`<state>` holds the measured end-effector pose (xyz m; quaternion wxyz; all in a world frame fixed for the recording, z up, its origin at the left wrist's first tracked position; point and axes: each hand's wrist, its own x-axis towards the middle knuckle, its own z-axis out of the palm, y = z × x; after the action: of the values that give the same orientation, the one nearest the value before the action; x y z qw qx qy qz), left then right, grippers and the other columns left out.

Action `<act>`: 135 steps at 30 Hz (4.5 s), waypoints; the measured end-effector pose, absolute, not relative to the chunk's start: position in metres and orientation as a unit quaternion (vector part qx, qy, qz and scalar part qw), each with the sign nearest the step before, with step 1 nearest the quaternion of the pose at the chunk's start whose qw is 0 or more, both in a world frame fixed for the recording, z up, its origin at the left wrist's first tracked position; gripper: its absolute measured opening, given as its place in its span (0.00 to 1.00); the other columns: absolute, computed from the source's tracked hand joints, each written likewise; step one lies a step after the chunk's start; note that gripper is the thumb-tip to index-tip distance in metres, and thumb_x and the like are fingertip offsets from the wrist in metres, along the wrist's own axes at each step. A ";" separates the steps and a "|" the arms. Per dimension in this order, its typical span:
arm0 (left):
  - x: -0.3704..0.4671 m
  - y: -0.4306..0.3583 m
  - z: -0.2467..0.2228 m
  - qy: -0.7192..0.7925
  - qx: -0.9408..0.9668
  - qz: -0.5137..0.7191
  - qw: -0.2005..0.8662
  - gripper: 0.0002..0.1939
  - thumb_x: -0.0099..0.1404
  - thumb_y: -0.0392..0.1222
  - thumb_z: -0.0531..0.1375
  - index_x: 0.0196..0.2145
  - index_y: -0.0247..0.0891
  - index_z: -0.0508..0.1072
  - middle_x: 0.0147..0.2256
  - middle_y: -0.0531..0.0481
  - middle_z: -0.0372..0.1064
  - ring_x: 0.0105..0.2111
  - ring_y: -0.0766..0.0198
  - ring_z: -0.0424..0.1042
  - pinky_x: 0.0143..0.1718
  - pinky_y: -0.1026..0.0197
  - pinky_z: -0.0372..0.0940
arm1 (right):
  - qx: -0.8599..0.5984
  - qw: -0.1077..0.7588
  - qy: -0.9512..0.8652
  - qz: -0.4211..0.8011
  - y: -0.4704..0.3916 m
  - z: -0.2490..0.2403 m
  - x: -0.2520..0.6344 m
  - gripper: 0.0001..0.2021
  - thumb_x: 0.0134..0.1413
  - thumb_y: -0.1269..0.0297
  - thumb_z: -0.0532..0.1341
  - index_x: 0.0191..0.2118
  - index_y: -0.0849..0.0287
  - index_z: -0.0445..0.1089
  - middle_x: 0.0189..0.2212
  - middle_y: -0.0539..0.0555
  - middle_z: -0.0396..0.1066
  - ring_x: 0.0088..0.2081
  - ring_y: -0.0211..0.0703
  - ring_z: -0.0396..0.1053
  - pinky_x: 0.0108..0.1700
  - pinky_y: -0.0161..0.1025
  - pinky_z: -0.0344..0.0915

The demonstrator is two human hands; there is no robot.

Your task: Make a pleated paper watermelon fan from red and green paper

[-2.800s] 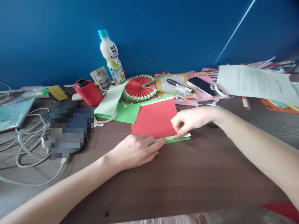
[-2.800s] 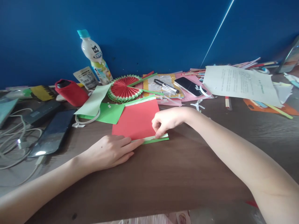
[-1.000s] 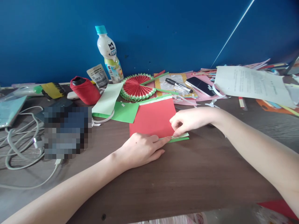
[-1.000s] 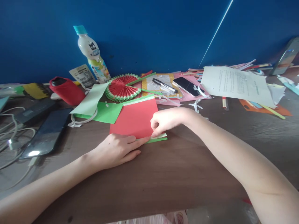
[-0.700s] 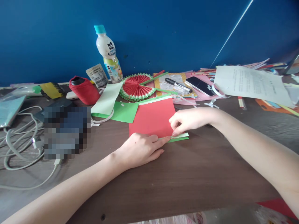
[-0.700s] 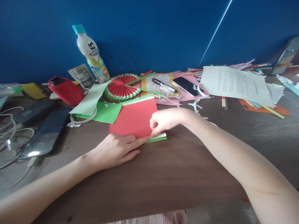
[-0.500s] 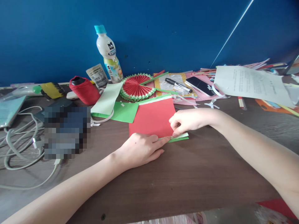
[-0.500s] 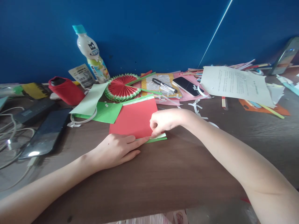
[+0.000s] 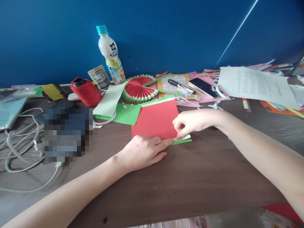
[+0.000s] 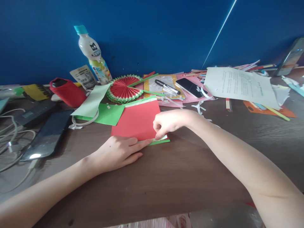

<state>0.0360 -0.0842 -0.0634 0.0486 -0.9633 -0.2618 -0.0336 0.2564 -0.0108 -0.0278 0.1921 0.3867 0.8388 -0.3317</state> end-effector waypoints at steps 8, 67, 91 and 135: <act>0.036 -0.084 -0.064 -0.264 -0.963 -0.029 0.042 0.22 0.66 0.46 0.45 0.57 0.43 0.57 0.30 0.52 0.67 0.29 0.66 0.68 0.25 0.66 0.58 | 0.396 0.193 0.838 -0.322 -0.013 -0.026 0.256 0.15 0.44 0.52 0.58 0.20 0.60 0.63 0.21 0.48 0.57 0.23 0.33 0.51 0.26 0.36 0.43; 0.036 -0.085 -0.064 -0.277 -0.960 -0.014 0.043 0.22 0.67 0.47 0.43 0.58 0.46 0.57 0.30 0.51 0.66 0.27 0.66 0.67 0.24 0.65 0.59 | 0.491 0.256 0.798 -0.236 -0.025 -0.008 0.253 0.16 0.39 0.51 0.60 0.21 0.58 0.57 0.19 0.46 0.57 0.19 0.32 0.51 0.22 0.35 0.44; 0.015 -0.072 -0.050 -0.359 -0.877 -0.255 -0.192 0.17 0.66 0.35 0.44 0.47 0.37 0.67 0.45 0.46 0.68 0.45 0.65 0.67 0.47 0.62 0.62 | 0.453 0.103 0.854 -0.235 -0.024 -0.010 0.249 0.17 0.52 0.50 0.51 0.22 0.58 0.57 0.19 0.47 0.59 0.21 0.34 0.54 0.24 0.34 0.45; 0.016 -0.080 -0.050 -0.223 -0.969 -0.005 -0.105 0.31 0.66 0.50 0.45 0.63 0.44 0.38 0.63 0.51 0.39 0.63 0.57 0.35 0.61 0.47 0.38 | 0.659 -0.134 0.740 0.007 0.062 -0.049 0.297 0.15 0.53 0.62 0.52 0.44 0.61 0.65 0.45 0.63 0.64 0.48 0.56 0.57 0.45 0.45 0.55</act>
<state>0.0163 -0.0796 -0.0502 -0.1055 -0.9691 -0.2231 -0.0054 0.2965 0.0619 -0.0489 -0.1344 0.6592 0.7398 0.0071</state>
